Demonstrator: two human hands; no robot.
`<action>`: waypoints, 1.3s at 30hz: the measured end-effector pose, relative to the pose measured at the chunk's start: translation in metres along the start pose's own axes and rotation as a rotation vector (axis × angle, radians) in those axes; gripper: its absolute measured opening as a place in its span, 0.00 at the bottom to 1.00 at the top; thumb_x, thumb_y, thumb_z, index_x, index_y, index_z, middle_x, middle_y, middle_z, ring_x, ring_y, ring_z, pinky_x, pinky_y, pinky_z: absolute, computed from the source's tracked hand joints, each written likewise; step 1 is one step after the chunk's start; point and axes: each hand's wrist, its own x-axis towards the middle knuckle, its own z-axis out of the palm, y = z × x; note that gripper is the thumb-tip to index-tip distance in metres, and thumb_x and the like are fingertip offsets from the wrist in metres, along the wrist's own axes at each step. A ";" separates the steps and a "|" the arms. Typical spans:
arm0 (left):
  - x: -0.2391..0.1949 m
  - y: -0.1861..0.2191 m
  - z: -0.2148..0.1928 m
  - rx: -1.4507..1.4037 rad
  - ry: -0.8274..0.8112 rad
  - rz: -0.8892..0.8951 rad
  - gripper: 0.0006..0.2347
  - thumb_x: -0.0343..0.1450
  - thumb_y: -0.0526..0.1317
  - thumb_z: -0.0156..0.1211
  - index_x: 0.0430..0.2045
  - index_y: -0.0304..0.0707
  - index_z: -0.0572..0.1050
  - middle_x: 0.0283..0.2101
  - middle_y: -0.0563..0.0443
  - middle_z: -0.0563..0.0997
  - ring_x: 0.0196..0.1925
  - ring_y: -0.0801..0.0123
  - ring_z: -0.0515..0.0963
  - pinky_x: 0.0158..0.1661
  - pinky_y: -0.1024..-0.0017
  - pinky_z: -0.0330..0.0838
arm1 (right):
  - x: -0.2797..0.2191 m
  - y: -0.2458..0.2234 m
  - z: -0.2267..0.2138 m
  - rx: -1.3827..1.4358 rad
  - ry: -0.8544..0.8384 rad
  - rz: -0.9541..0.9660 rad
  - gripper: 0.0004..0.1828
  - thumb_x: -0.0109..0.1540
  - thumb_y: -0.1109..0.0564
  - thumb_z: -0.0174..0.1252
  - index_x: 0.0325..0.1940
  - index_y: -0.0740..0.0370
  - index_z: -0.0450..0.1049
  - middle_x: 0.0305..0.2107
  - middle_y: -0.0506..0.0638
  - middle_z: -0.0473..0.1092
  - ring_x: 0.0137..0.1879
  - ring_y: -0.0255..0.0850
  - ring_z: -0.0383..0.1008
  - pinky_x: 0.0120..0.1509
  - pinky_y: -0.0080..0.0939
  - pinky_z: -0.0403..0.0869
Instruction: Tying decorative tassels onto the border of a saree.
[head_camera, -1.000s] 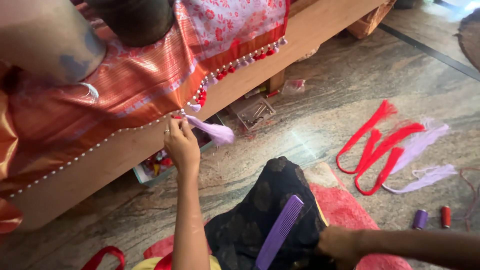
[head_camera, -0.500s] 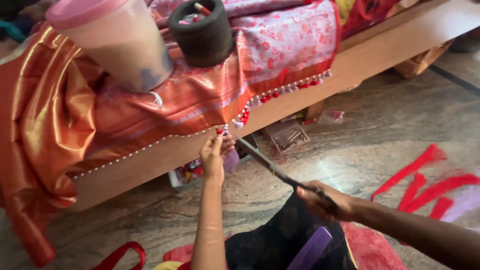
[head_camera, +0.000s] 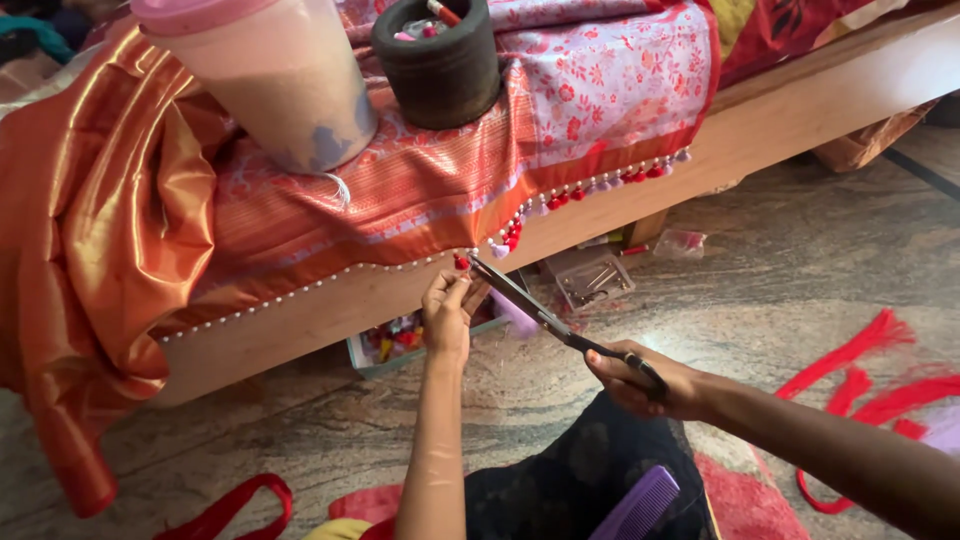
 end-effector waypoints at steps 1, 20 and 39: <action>0.001 -0.002 -0.001 -0.001 0.002 -0.001 0.04 0.75 0.31 0.51 0.30 0.34 0.70 0.42 0.41 0.83 0.45 0.61 0.86 0.51 0.64 0.81 | 0.002 0.001 -0.002 0.000 0.000 0.003 0.29 0.63 0.31 0.55 0.30 0.57 0.59 0.10 0.42 0.56 0.12 0.30 0.55 0.14 0.32 0.54; 0.066 -0.030 -0.034 0.369 -0.028 0.048 0.15 0.71 0.33 0.61 0.52 0.35 0.75 0.48 0.53 0.80 0.49 0.77 0.78 0.53 0.77 0.71 | 0.007 -0.014 -0.059 -0.290 0.123 -0.003 0.26 0.64 0.35 0.55 0.28 0.59 0.62 0.08 0.43 0.56 0.11 0.32 0.56 0.15 0.35 0.54; 0.036 -0.035 -0.013 0.435 -0.139 0.040 0.11 0.77 0.39 0.55 0.37 0.27 0.81 0.38 0.50 0.84 0.35 0.74 0.83 0.38 0.74 0.80 | -0.009 -0.076 -0.085 -1.330 0.294 -0.062 0.36 0.51 0.21 0.58 0.28 0.59 0.73 0.13 0.55 0.65 0.23 0.49 0.68 0.33 0.56 0.65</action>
